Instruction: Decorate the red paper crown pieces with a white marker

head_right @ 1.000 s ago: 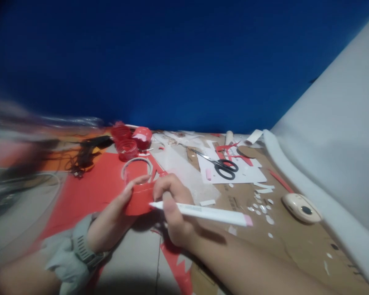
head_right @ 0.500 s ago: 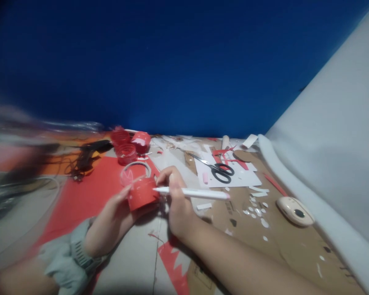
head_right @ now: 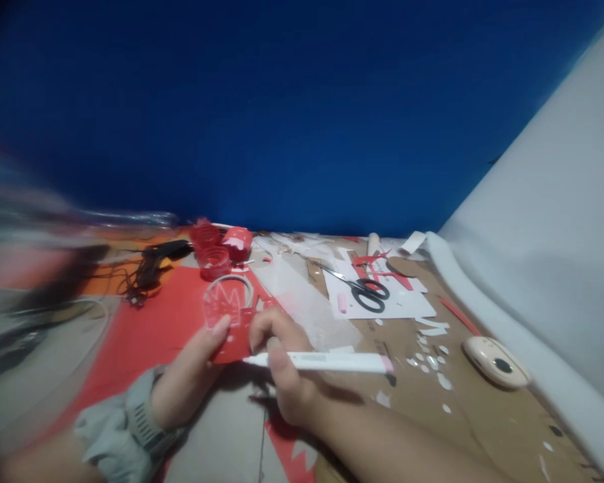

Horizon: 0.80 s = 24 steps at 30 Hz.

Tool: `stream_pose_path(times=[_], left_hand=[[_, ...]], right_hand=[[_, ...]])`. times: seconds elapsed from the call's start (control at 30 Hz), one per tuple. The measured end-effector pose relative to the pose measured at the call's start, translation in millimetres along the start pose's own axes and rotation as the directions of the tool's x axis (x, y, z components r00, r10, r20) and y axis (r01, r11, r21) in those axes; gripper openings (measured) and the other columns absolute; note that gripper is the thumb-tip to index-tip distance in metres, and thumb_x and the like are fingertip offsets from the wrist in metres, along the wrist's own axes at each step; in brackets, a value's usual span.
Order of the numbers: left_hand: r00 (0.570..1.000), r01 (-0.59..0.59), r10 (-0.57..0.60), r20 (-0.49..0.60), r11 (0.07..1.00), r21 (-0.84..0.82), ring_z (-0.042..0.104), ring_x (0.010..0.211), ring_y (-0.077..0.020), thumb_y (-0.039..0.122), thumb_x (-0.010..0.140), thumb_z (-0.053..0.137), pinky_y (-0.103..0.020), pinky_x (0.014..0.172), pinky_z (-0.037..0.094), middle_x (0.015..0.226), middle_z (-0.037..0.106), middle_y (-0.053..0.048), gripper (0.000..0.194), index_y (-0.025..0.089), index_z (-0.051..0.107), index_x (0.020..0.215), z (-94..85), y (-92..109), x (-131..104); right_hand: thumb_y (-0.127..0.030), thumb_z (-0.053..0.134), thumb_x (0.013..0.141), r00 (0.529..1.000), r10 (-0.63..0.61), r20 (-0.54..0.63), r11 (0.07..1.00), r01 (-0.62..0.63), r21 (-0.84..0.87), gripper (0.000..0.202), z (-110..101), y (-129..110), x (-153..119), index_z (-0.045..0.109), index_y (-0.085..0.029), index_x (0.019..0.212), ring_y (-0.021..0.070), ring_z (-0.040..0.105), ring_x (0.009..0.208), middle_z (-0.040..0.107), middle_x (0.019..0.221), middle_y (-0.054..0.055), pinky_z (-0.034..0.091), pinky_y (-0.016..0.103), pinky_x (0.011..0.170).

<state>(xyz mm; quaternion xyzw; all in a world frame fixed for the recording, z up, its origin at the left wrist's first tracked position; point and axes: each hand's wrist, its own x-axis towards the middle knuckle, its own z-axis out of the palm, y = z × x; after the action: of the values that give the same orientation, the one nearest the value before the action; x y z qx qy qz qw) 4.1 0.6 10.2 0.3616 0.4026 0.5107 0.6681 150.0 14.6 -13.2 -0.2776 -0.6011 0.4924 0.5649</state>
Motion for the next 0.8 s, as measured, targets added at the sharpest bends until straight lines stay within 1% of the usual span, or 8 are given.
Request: stream_pose_path(times=[0.13,0.27,0.4,0.5,0.57,0.63,0.73,0.8], left_hand=[[0.994,0.096,-0.082,0.075,0.975,-0.201,0.051,0.129,-0.0324,0.050,0.089,0.059,-0.047,0.115,0.029,0.118,0.070,-0.011,0.043,0.014,0.069,0.111,0.8,-2,2],[0.993,0.112,-0.098,0.069,0.963,-0.246,0.051,0.129,-0.0317,0.045,0.089,0.061,-0.046,0.114,0.031,0.122,0.069,-0.011,0.042,0.014,0.066,0.117,0.9,-3,3],[0.992,0.119,-0.125,-0.004,0.956,-0.269,0.058,0.121,-0.0297,0.048,0.089,0.061,-0.042,0.107,0.039,0.123,0.069,-0.010,0.046,0.015,0.062,0.122,0.3,-4,2],[0.990,0.122,-0.135,-0.029,0.955,-0.271,0.063,0.111,-0.0272,0.050,0.089,0.060,-0.039,0.098,0.046,0.117,0.071,-0.010,0.046,0.017,0.061,0.121,0.9,-2,1],[0.992,0.106,-0.119,-0.029,0.952,-0.286,0.065,0.108,-0.0248,0.049,0.091,0.059,-0.035,0.093,0.049,0.117,0.071,-0.010,0.043,0.018,0.061,0.120,1.5,0,1],[0.995,0.085,-0.095,-0.020,0.948,-0.306,0.065,0.107,-0.0225,0.046,0.091,0.059,-0.033,0.093,0.049,0.119,0.070,-0.009,0.042,0.019,0.059,0.123,1.6,2,2],[0.997,0.074,-0.082,-0.008,0.940,-0.332,0.063,0.113,-0.0231,0.042,0.091,0.062,-0.037,0.101,0.046,0.124,0.068,-0.009,0.048,0.021,0.053,0.133,0.4,1,4],[0.996,0.083,-0.091,-0.004,0.933,-0.350,0.060,0.120,-0.0263,0.042,0.090,0.063,-0.042,0.108,0.041,0.126,0.067,-0.011,0.052,0.019,0.051,0.135,-0.3,0,5]], right_hand=[[-0.056,0.039,0.094,0.999,-0.021,0.033,0.998,0.019,0.064,0.039,-1,1,2,0.050,-0.023,0.078,0.0179,0.039,0.063,0.045,0.070,0.000,0.031,0.031,0.060],[-0.053,0.043,0.096,0.999,-0.001,-0.039,0.992,0.006,0.124,0.035,0,1,6,0.051,-0.023,0.079,0.0162,0.040,0.063,0.045,0.072,-0.001,0.032,0.029,0.058],[-0.041,0.046,0.098,0.986,0.131,-0.107,0.968,-0.104,0.228,0.025,2,-1,10,0.047,-0.024,0.080,0.0115,0.037,0.051,0.044,0.068,-0.005,0.031,0.025,0.047],[-0.039,0.046,0.100,0.969,0.221,-0.115,0.950,-0.186,0.251,0.022,3,-2,13,0.044,-0.025,0.082,0.0090,0.032,0.043,0.039,0.064,-0.007,0.026,0.023,0.040],[-0.039,0.048,0.099,0.966,0.232,-0.116,0.958,-0.206,0.202,0.021,2,-3,13,0.044,-0.025,0.084,0.0088,0.033,0.047,0.039,0.066,-0.007,0.027,0.022,0.042],[-0.038,0.050,0.099,0.974,0.191,-0.124,0.979,-0.180,0.093,0.021,2,-5,13,0.046,-0.024,0.084,0.0093,0.038,0.054,0.042,0.070,-0.006,0.032,0.022,0.049],[-0.035,0.049,0.099,0.988,0.113,-0.105,0.992,-0.119,-0.052,0.020,2,-9,11,0.049,-0.024,0.084,0.0115,0.045,0.068,0.049,0.078,-0.004,0.038,0.025,0.062],[-0.033,0.049,0.099,0.991,0.103,-0.080,0.986,-0.112,-0.122,0.017,3,-12,11,0.051,-0.024,0.085,0.0131,0.048,0.073,0.052,0.082,-0.003,0.039,0.027,0.067]])
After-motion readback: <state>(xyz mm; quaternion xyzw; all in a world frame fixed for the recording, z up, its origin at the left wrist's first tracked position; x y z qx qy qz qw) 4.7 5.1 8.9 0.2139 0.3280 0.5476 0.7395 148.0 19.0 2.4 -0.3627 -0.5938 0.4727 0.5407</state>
